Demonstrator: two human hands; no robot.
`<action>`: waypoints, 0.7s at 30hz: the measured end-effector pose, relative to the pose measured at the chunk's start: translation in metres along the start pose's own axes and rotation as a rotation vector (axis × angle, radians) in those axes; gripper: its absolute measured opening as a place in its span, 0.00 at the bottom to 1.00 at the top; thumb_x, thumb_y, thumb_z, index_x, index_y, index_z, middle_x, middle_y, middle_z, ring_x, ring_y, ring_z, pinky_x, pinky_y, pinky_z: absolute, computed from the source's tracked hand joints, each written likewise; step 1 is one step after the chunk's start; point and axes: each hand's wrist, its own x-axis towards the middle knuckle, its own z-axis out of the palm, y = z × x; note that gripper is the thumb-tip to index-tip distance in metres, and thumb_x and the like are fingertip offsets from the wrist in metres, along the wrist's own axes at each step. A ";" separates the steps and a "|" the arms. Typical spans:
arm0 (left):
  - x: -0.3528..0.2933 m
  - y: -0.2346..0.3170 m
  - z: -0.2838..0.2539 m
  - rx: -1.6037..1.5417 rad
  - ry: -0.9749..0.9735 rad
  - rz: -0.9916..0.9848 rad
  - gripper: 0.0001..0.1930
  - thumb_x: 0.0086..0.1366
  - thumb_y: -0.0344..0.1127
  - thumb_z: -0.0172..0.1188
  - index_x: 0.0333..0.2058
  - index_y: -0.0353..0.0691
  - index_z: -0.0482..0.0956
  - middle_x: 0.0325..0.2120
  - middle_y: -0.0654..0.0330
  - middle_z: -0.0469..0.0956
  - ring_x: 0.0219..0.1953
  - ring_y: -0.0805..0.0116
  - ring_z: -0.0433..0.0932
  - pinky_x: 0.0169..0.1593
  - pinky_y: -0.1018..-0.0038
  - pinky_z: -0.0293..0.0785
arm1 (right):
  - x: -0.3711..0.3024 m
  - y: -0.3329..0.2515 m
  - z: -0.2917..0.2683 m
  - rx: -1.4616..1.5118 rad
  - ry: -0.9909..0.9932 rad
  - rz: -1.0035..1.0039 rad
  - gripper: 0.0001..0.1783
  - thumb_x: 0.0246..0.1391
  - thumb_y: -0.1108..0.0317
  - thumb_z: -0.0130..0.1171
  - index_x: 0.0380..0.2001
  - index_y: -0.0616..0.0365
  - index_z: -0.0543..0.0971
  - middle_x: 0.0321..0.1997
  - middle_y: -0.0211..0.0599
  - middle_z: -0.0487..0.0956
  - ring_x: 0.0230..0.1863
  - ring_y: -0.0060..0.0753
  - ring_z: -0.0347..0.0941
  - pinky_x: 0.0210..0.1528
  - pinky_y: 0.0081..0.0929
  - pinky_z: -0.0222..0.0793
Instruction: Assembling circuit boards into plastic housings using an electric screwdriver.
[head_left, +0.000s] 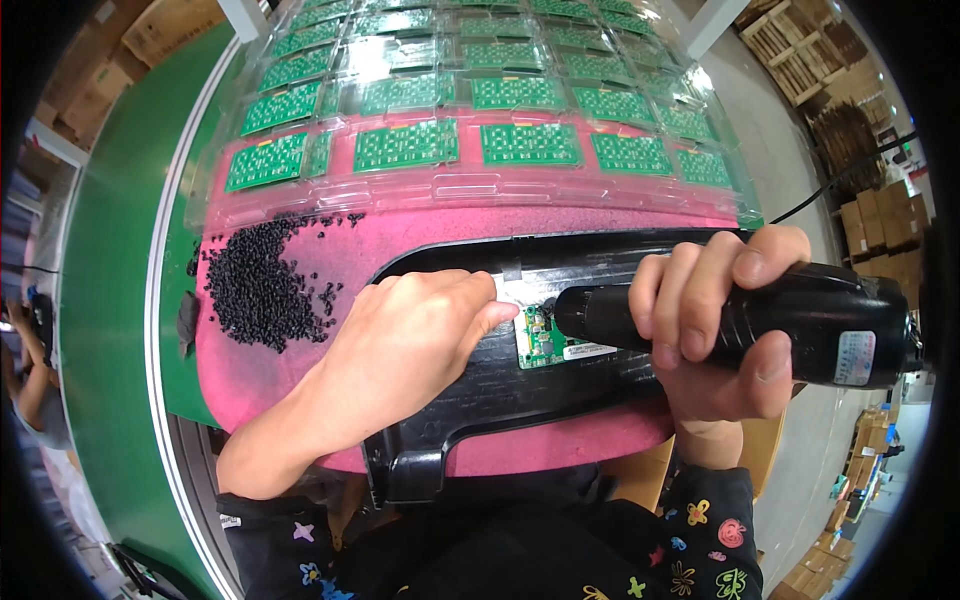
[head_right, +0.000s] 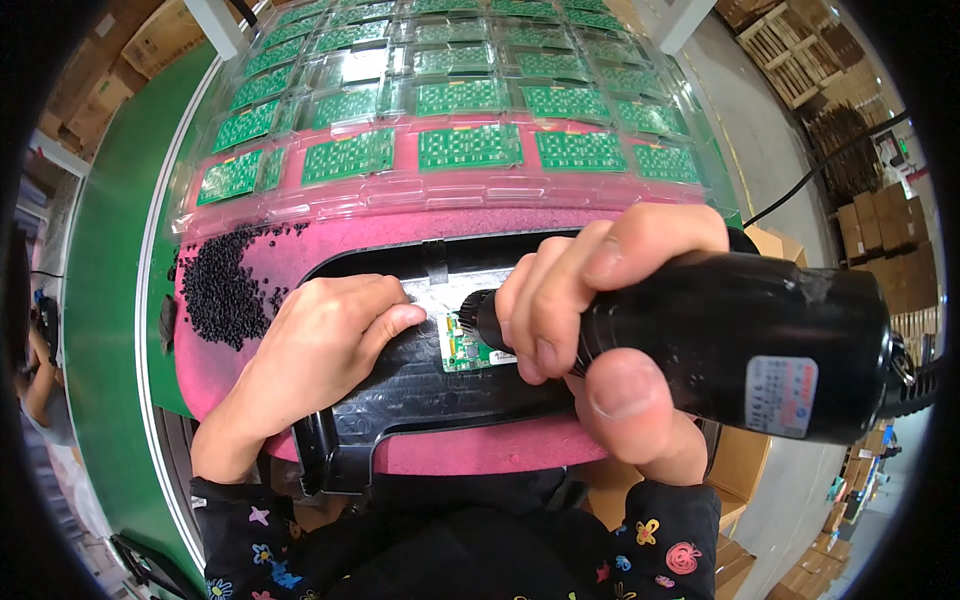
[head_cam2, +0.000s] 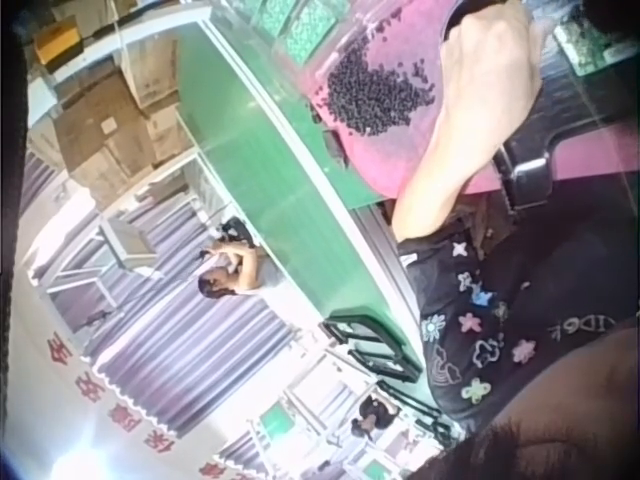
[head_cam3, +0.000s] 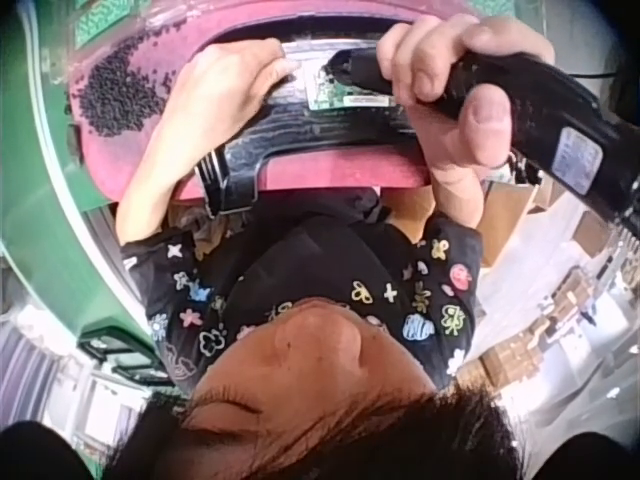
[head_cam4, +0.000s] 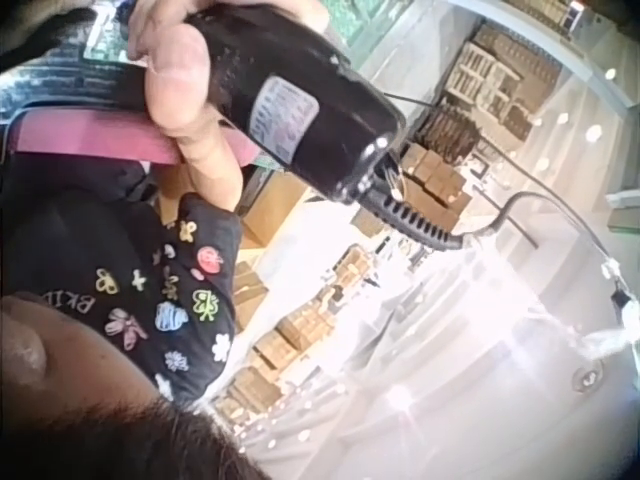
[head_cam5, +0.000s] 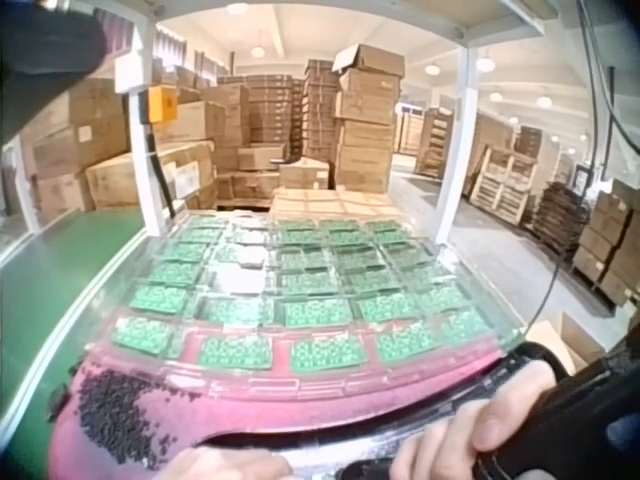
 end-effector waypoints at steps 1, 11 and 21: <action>0.001 0.003 -0.001 -0.005 0.001 0.004 0.11 0.62 0.32 0.62 0.26 0.32 0.73 0.20 0.48 0.72 0.25 0.44 0.74 0.28 0.58 0.69 | 0.000 -0.004 -0.003 0.057 -0.046 0.038 0.22 0.54 0.56 0.62 0.45 0.54 0.65 0.22 0.30 0.69 0.20 0.24 0.64 0.30 0.28 0.63; -0.002 0.002 -0.004 -0.064 -0.034 -0.016 0.08 0.62 0.31 0.60 0.30 0.33 0.72 0.27 0.49 0.72 0.30 0.44 0.74 0.32 0.56 0.69 | 0.011 0.005 0.016 -0.104 -0.080 0.113 0.23 0.55 0.49 0.63 0.39 0.51 0.64 0.19 0.25 0.67 0.16 0.20 0.62 0.24 0.23 0.62; -0.004 -0.009 -0.003 -0.114 -0.064 0.066 0.05 0.57 0.26 0.62 0.31 0.32 0.77 0.25 0.49 0.75 0.31 0.45 0.76 0.35 0.57 0.71 | 0.029 0.024 0.015 0.072 -0.311 0.186 0.19 0.45 0.75 0.64 0.41 0.64 0.70 0.26 0.31 0.72 0.25 0.18 0.70 0.28 0.17 0.67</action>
